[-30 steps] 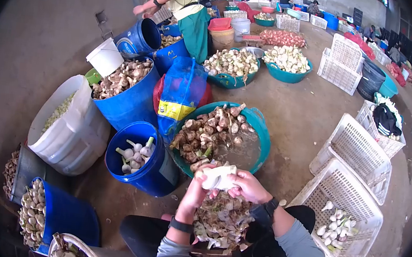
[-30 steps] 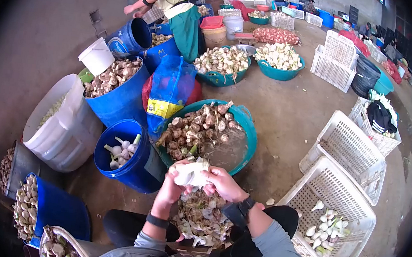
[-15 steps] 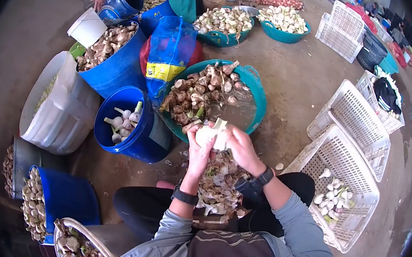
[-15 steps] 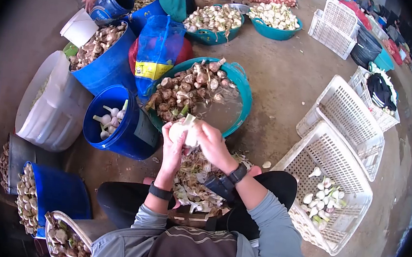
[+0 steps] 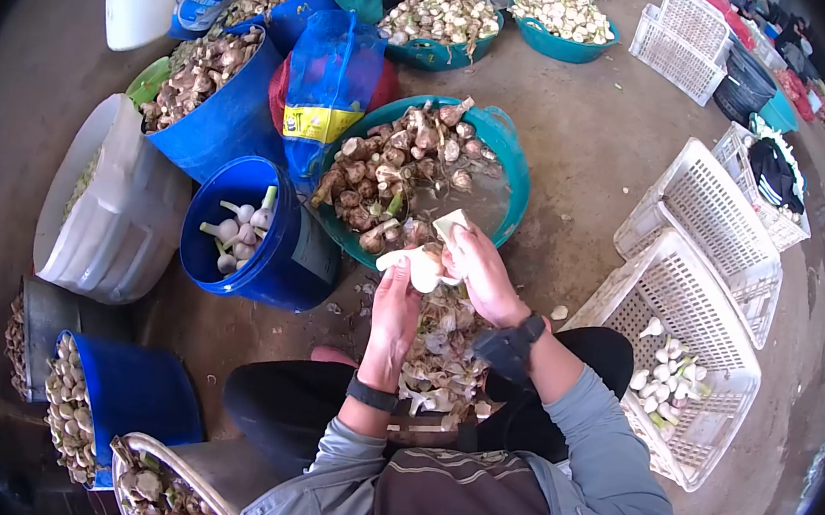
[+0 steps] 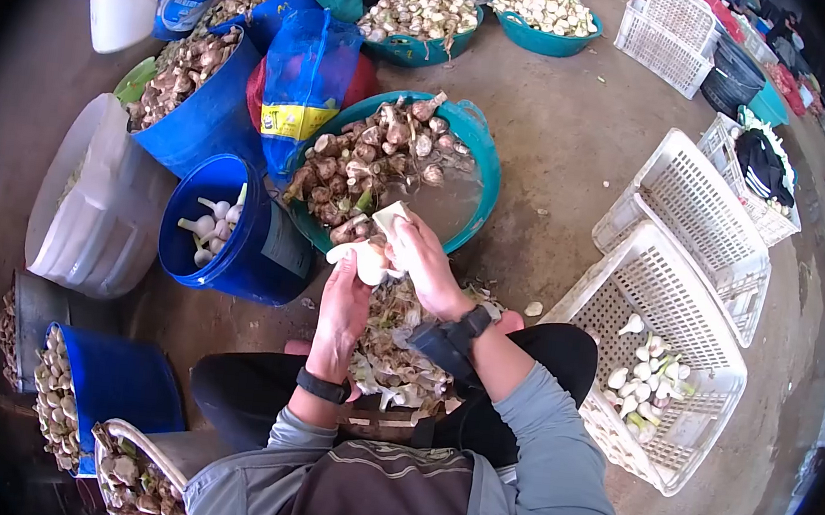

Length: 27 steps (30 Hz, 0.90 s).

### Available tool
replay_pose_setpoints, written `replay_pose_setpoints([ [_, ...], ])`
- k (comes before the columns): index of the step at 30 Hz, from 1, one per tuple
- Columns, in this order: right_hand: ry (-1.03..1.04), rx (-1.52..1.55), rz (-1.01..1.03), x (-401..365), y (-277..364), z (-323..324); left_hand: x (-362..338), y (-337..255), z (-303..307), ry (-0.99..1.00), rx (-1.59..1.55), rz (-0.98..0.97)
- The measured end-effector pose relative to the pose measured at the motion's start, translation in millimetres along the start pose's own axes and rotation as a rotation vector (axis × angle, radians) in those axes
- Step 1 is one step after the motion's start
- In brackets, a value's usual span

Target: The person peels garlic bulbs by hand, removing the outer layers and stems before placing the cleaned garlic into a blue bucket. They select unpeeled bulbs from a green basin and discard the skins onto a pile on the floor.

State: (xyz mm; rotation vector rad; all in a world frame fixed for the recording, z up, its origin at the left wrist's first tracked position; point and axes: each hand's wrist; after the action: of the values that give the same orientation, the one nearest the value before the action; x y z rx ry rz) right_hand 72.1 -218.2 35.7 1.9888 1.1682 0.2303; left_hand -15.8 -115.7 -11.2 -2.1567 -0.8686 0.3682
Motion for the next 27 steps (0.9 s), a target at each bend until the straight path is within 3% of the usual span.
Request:
replay_pose_setpoints([
  [1,0.139,0.127,-0.137,-1.6,4.5,8.5,1.3,-3.0,-0.2,-0.009,-0.001,0.000],
  [3,0.478,0.198,-0.220,-8.1,27.6,20.0,10.3,-14.8,5.2,-0.112,-0.220,0.039],
  [4,0.276,-0.047,-0.182,-21.6,41.9,13.8,16.2,-22.9,11.3,-0.096,-0.138,-0.001],
  [5,0.079,-0.497,-0.070,-19.6,30.3,14.0,19.6,-27.2,14.5,-0.065,-0.049,-0.057],
  [7,0.168,-1.897,0.151,-11.8,11.9,38.8,22.9,-39.2,11.5,0.066,0.182,-0.170],
  [8,0.220,-2.003,0.280,-3.5,3.7,50.5,21.8,-45.8,6.9,0.090,0.236,-0.174],
  [9,0.216,-1.997,0.283,-0.6,7.1,39.3,25.3,-48.1,8.5,0.094,0.242,-0.173],
  [11,0.116,-1.076,0.267,-4.4,20.5,-1.1,22.8,-47.6,15.3,0.181,0.386,-0.180],
  [12,0.126,-1.135,0.353,-7.5,28.5,-13.3,22.1,-45.1,14.3,0.176,0.393,-0.161],
  [16,0.182,-1.243,0.301,0.8,19.8,-8.6,18.7,-42.6,6.0,0.225,0.615,-0.295],
  [21,0.188,-1.265,0.330,-2.0,10.5,-3.0,20.7,-42.9,12.5,0.291,0.778,-0.260],
  [23,0.190,-1.389,0.492,-1.5,8.7,-1.4,23.5,-46.8,13.7,0.177,0.401,0.042],
  [27,0.202,-1.607,0.678,-11.6,1.9,-9.4,29.8,-59.5,12.5,-0.106,-0.100,0.078],
])
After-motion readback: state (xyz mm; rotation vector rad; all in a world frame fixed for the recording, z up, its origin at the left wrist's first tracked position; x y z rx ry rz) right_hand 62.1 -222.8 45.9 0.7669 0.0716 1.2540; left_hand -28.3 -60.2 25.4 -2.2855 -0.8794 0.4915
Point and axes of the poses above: each hand's wrist, its own x-axis towards the middle knuckle, its own z-axis out of the back of the hand, y = z × x, and after that the axes turned 15 degrees about -z, right-handed
